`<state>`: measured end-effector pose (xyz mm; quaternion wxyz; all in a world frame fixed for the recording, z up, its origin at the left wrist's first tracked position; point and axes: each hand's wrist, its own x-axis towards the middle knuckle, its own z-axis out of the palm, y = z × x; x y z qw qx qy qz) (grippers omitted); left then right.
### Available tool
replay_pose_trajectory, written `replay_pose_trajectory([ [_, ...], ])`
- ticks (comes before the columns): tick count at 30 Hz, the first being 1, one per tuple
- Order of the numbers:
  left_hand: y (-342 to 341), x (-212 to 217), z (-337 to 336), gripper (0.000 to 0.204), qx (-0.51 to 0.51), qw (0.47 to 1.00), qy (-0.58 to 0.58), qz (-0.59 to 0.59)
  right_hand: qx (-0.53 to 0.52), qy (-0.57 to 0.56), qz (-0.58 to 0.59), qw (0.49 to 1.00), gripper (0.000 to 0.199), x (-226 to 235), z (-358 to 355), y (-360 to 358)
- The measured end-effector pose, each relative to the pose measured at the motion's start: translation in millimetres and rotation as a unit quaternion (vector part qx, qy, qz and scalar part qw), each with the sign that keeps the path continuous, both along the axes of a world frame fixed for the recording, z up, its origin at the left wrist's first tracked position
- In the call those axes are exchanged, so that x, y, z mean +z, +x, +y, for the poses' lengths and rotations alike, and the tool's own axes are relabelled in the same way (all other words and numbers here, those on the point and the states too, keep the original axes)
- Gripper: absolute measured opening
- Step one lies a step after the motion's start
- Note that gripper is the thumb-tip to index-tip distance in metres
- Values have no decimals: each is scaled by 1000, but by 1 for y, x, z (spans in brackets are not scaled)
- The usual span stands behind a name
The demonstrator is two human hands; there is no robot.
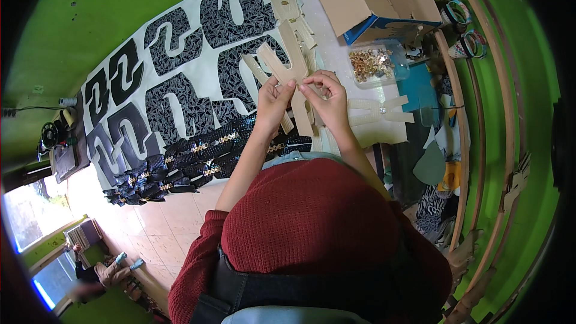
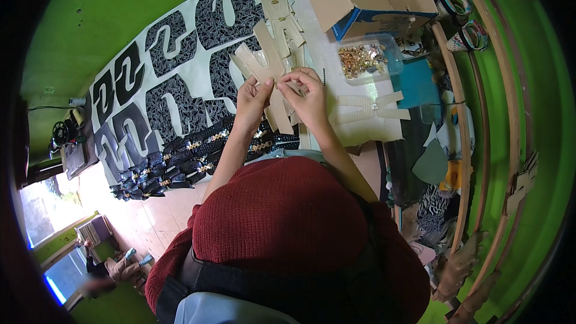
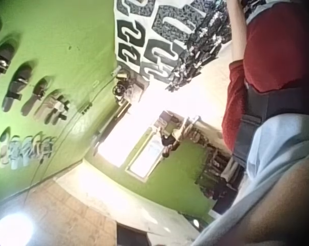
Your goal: Organizing and inspecting patterned leather or fabric shoe upper components on a workbench.
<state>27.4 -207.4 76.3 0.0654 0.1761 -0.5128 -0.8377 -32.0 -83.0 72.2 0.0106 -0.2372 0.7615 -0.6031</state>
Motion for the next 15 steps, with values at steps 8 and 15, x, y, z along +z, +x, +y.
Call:
replay_pose_trajectory([
  [8,0,2,4,21,10,998,-61,32,49,-213,-308,926,14,-2,-1,2],
  [15,2,1,6,18,17,994,-101,39,35,-224,-389,893,13,-9,1,2],
])
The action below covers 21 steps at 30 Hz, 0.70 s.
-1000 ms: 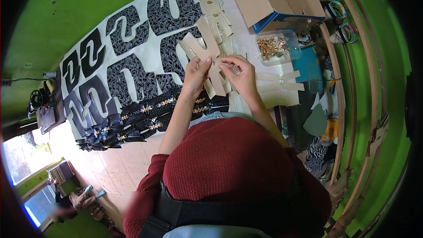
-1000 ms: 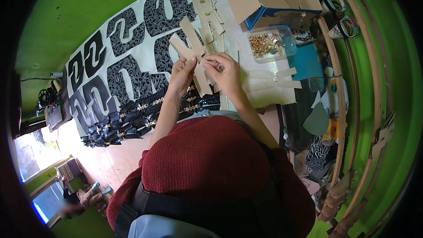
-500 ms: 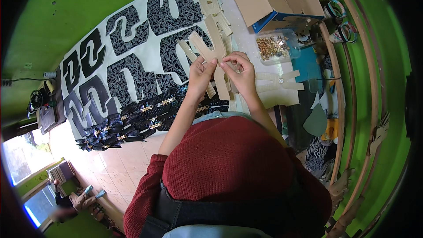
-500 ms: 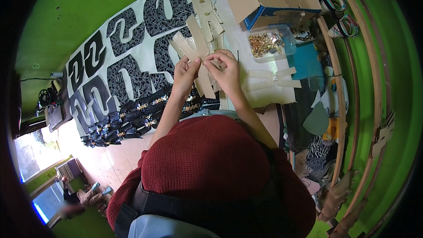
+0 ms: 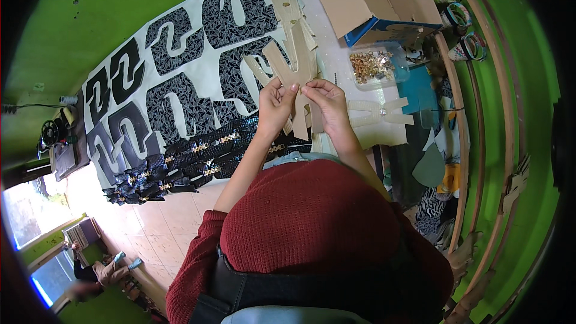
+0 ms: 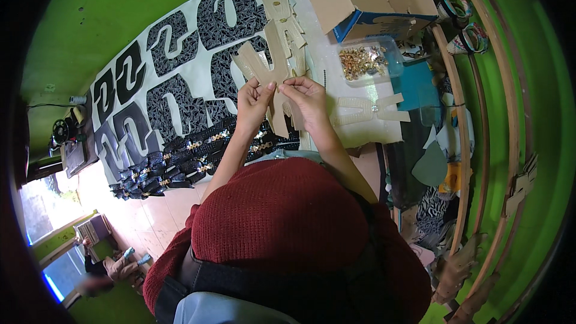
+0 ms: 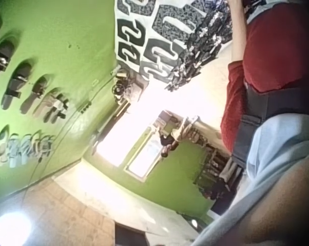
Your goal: Organizing and inspecting patterned leather or fabric shoe upper components on a workbench.
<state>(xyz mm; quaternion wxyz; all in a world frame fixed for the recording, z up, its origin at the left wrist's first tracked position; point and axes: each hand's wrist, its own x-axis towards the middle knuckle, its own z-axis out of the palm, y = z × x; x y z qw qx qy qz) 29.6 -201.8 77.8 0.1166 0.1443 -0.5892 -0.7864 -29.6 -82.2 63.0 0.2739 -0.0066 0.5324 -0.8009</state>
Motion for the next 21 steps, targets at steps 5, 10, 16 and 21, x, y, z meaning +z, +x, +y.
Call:
replay_pose_trajectory([
  [5,1,1,-2,20,-20,1000,-13,-10,17,-18,-16,1000,12,0,3,-2],
  [10,2,12,1,20,-18,999,22,-25,100,-54,-45,992,15,11,10,-10],
  [16,0,5,4,20,23,999,28,-19,46,32,146,988,23,11,-1,-1],
  [21,-2,5,10,19,53,997,61,12,54,68,132,987,27,4,2,-2],
])
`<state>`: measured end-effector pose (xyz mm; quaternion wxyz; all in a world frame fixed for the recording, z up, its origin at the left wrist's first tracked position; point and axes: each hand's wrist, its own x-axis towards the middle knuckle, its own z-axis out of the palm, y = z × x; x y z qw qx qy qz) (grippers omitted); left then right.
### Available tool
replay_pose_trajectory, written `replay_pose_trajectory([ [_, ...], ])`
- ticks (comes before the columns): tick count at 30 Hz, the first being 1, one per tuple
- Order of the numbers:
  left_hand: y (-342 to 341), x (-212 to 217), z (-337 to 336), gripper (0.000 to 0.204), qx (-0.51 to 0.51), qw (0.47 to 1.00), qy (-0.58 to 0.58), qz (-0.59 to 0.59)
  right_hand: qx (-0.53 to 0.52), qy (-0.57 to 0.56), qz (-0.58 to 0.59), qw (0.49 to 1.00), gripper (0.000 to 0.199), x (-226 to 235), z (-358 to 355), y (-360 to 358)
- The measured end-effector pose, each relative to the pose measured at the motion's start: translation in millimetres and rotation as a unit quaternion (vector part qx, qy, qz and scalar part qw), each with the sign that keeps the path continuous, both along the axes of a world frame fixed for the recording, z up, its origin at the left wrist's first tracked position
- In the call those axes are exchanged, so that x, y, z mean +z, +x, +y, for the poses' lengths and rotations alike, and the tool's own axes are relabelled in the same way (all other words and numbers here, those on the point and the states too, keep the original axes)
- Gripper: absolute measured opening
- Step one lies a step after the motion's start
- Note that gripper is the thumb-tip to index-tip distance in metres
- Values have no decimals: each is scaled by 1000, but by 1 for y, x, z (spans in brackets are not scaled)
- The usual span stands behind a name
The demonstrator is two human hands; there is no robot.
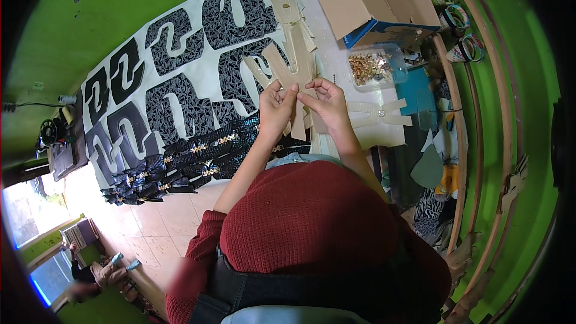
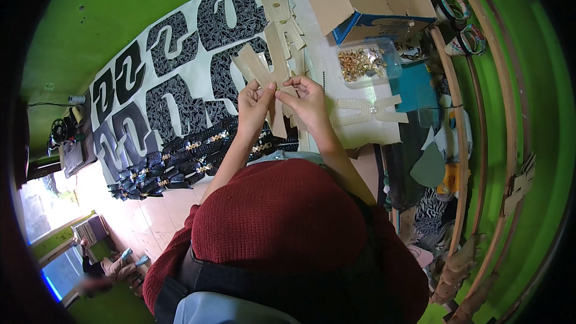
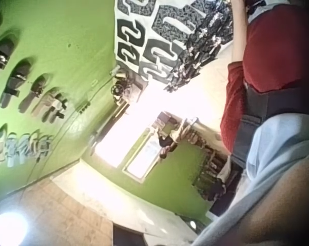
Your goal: Organizing and inspecting patterned leather or fabric shoe upper components on a workbench.
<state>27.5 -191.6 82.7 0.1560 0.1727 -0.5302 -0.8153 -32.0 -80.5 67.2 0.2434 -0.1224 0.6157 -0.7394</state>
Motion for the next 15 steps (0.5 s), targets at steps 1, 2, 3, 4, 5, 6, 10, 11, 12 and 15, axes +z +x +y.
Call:
replay_pose_trajectory([
  [1,0,-2,0,19,0,1000,0,0,0,0,0,1000,27,0,0,0],
  [2,0,-5,0,19,-5,1000,-6,-3,-1,11,-36,999,27,-1,0,0],
  [3,0,-8,-1,18,-10,1000,-12,-5,-2,22,-72,997,27,-1,0,0],
  [4,0,-11,-2,18,-9,1000,-12,-5,-1,22,-71,997,27,-2,1,0],
  [5,0,-14,-4,17,-19,1000,-17,-13,-2,4,-71,997,26,-3,1,0],
  [6,0,-12,-5,16,-31,999,-22,-21,-3,-14,-71,997,25,-3,1,0],
  [10,-1,-2,-5,14,-3,999,-3,-54,-83,106,160,978,27,6,-3,9],
  [11,-2,-1,-5,15,22,998,14,-53,-67,150,274,947,33,9,-2,8],
  [12,-1,0,-4,16,49,997,32,-52,-49,192,385,901,40,13,-1,8],
  [15,-2,-25,-17,30,-42,997,35,-45,88,346,297,886,64,25,-2,9],
])
